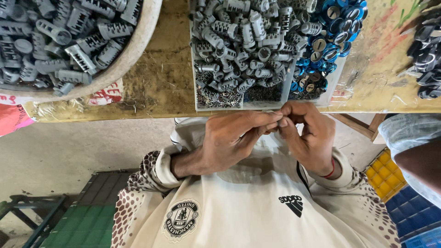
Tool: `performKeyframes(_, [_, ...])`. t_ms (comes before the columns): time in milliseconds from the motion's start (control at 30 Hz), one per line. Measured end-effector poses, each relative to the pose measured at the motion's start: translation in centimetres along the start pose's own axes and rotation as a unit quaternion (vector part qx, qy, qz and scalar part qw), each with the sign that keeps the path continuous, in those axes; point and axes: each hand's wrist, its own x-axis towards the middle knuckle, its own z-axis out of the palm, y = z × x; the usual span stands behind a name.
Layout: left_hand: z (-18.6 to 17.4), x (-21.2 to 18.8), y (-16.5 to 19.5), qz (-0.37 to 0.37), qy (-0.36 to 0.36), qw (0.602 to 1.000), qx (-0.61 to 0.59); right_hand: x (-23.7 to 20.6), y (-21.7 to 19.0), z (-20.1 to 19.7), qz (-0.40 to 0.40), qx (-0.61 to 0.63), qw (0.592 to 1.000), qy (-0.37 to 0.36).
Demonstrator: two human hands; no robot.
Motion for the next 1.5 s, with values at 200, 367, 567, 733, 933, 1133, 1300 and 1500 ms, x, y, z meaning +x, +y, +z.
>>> performKeyframes(200, [0.4,0.3,0.6,-0.007,0.058,0.998,0.029,0.6,0.5,0.4,-0.175,-0.149,0.97,0.076])
performKeyframes(367, [-1.8,1.2,-0.5,-0.197,-0.086,0.935,-0.282,0.0,1.9,-0.7,-0.059,0.086,0.994,-0.024])
performKeyframes(567, [-1.8,0.7,-0.5,-0.158,-0.07,0.965,-0.197,2.3,-0.6,-2.0,0.148,0.508,0.827,-0.192])
performKeyframes(733, [-1.9,0.0,-1.2,-0.057,-0.06,0.991,-0.103,3.2,-3.0,-7.2,-0.029,-0.269,0.963,-0.01])
performKeyframes(933, [-0.1,0.0,-2.8,-0.009,-0.115,0.992,-0.059,3.4,0.6,-6.4,-0.107,-0.485,0.865,-0.068])
performKeyframes(1133, [-0.4,-0.3,-2.3,-0.036,-0.135,0.986,-0.09,4.1,-1.2,-5.6,-0.079,-0.473,0.874,-0.073])
performKeyframes(1300, [-0.7,-0.8,-2.1,-0.095,-0.165,0.959,-0.208,5.1,-1.8,-5.3,-0.113,-0.49,0.851,-0.153])
performKeyframes(1500, [-0.5,-1.1,-2.6,-0.203,-0.128,0.894,-0.377,6.4,-2.4,-6.0,-0.15,-0.544,0.795,-0.221])
